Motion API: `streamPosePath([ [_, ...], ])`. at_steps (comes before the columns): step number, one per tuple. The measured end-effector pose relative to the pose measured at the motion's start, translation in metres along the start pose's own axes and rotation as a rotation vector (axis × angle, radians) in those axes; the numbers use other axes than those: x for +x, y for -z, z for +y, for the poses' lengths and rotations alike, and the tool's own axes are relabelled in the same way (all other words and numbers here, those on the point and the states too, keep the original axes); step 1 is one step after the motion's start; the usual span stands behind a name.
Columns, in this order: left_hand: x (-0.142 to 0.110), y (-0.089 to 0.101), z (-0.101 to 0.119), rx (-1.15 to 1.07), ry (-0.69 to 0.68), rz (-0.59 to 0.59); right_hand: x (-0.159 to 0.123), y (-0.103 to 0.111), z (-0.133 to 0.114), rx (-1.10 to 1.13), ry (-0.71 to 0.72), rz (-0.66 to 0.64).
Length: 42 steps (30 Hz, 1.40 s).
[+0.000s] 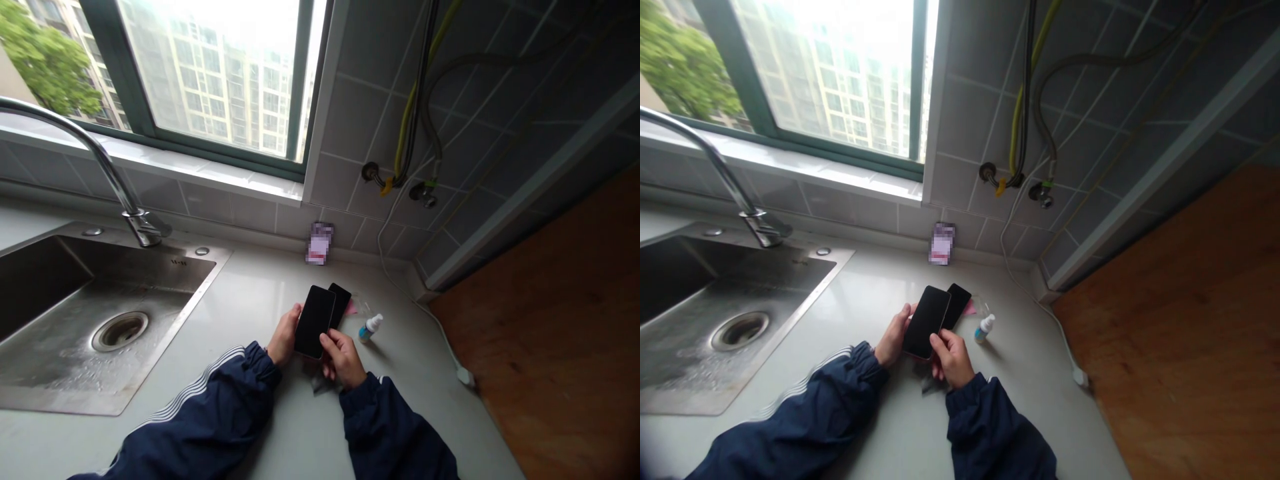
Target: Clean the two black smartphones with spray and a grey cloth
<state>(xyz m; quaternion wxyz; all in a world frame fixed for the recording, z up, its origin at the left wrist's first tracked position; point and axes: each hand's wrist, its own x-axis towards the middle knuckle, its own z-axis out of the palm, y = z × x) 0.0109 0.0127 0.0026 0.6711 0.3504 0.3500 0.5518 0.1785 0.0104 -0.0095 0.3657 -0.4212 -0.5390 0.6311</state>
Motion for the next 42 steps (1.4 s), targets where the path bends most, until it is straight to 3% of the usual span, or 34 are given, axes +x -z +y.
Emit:
streamPosePath([
  [6,-0.002,-0.002,0.008,0.130,-0.011,0.056,0.000,0.000,-0.002,0.116,-0.021,0.085],
  [9,0.000,0.004,0.011,0.230,-0.148,0.155,-0.001,-0.001,-0.004,0.162,-0.001,0.140],
  [13,0.006,0.013,0.016,0.564,-0.324,0.304,-0.001,-0.002,-0.005,0.204,0.036,0.204],
  [16,0.013,0.013,0.017,0.853,-0.360,0.296,0.000,-0.001,-0.005,0.229,0.063,0.268],
  [27,0.052,-0.012,0.016,1.187,-0.118,0.153,0.004,0.003,-0.002,0.312,0.060,0.362],
  [35,0.057,-0.018,0.013,1.194,-0.071,0.165,0.004,0.004,-0.003,0.348,0.034,0.356],
  [42,0.067,-0.011,0.015,1.144,0.024,0.149,0.004,0.002,-0.005,0.347,0.043,0.340],
])
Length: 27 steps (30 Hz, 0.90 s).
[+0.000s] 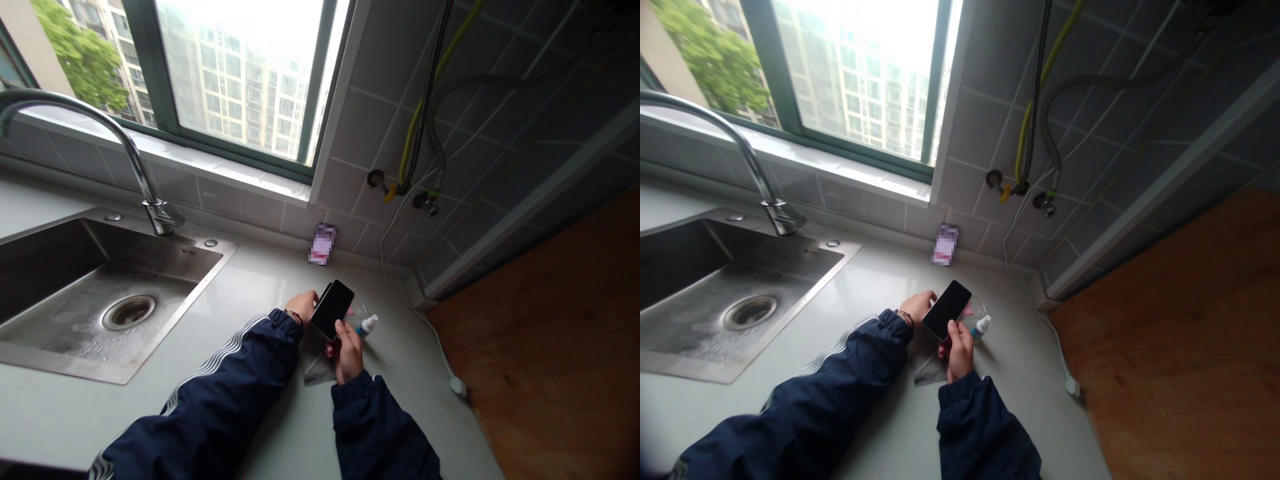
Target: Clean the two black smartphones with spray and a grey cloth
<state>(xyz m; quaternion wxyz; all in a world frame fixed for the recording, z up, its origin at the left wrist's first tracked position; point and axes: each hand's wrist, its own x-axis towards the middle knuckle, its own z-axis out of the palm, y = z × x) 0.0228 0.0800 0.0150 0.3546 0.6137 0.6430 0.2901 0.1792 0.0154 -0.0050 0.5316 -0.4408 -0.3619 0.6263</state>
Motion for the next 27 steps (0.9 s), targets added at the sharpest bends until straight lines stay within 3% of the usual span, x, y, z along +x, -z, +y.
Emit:
streamPosePath([
  [9,0.013,0.002,-0.006,-0.213,0.050,-0.105,-0.002,-0.002,-0.002,0.016,0.047,-0.014],
  [21,-0.039,0.036,-0.041,-0.679,0.024,-0.074,0.000,0.000,0.001,-0.008,0.023,0.002],
  [23,-0.044,0.039,-0.047,-0.927,0.039,-0.070,0.002,0.001,0.002,-0.027,0.007,0.008],
  [27,-0.041,0.040,-0.054,-1.034,0.039,0.024,0.005,0.003,0.004,-0.038,-0.022,0.035],
])
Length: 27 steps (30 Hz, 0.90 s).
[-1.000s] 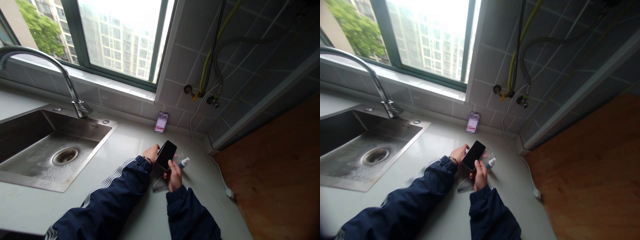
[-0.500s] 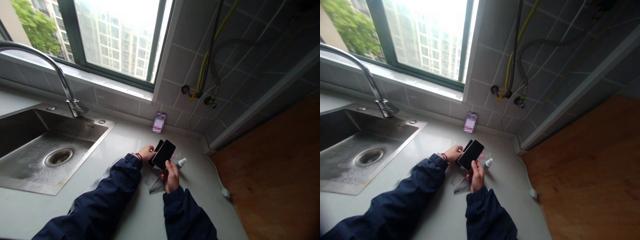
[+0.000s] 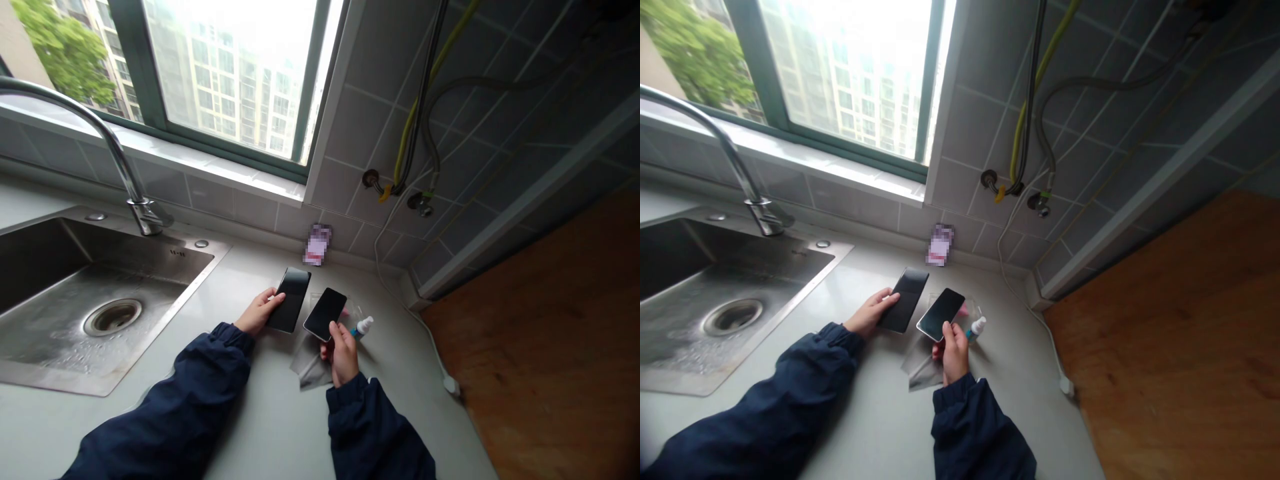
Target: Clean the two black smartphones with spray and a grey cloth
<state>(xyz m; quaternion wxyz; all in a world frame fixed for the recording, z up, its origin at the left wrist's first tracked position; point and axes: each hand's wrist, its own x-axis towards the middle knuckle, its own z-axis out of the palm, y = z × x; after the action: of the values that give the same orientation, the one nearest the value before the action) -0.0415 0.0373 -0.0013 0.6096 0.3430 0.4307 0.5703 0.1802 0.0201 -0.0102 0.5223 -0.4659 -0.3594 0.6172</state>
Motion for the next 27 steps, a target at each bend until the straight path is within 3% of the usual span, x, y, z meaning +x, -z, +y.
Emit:
streamPosePath([
  [6,0.006,0.001,-0.005,-0.052,-0.069,0.078,0.004,0.001,0.001,0.000,-0.044,0.038],
  [18,-0.003,-0.018,-0.006,-0.076,-0.125,0.045,0.008,0.002,-0.002,-0.026,-0.145,0.066],
  [20,-0.007,-0.023,-0.003,-0.139,-0.084,0.032,0.009,0.002,-0.004,-0.030,-0.151,0.066],
  [27,-0.016,-0.029,0.007,-0.357,0.126,-0.173,0.013,0.001,-0.006,-0.074,-0.187,0.035],
])
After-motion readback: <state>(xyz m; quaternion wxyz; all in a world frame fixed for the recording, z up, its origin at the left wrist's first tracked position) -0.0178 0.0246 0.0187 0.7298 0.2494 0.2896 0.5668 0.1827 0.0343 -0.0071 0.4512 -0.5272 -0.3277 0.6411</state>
